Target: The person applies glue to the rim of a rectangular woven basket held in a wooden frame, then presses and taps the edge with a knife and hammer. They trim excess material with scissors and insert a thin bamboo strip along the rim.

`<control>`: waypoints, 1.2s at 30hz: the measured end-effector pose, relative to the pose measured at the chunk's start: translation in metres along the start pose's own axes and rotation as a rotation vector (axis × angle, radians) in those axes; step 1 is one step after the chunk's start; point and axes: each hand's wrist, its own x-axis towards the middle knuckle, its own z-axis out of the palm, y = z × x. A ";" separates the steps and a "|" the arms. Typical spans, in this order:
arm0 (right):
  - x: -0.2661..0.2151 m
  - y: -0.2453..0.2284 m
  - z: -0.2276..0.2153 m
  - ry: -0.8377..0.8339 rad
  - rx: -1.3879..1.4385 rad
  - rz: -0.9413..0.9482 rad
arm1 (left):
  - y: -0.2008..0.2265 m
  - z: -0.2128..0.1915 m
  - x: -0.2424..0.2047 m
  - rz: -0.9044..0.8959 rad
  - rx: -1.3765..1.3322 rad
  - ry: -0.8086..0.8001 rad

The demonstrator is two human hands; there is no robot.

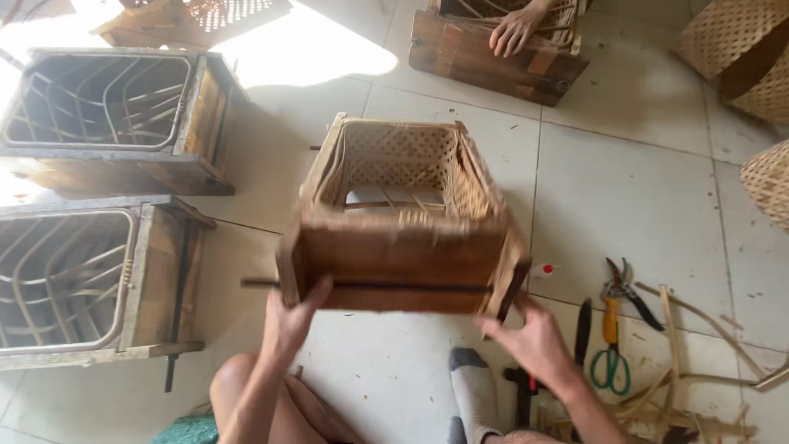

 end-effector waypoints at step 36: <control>0.008 0.257 -0.004 0.293 -0.234 0.666 | -0.043 0.006 -0.032 -0.038 0.344 0.072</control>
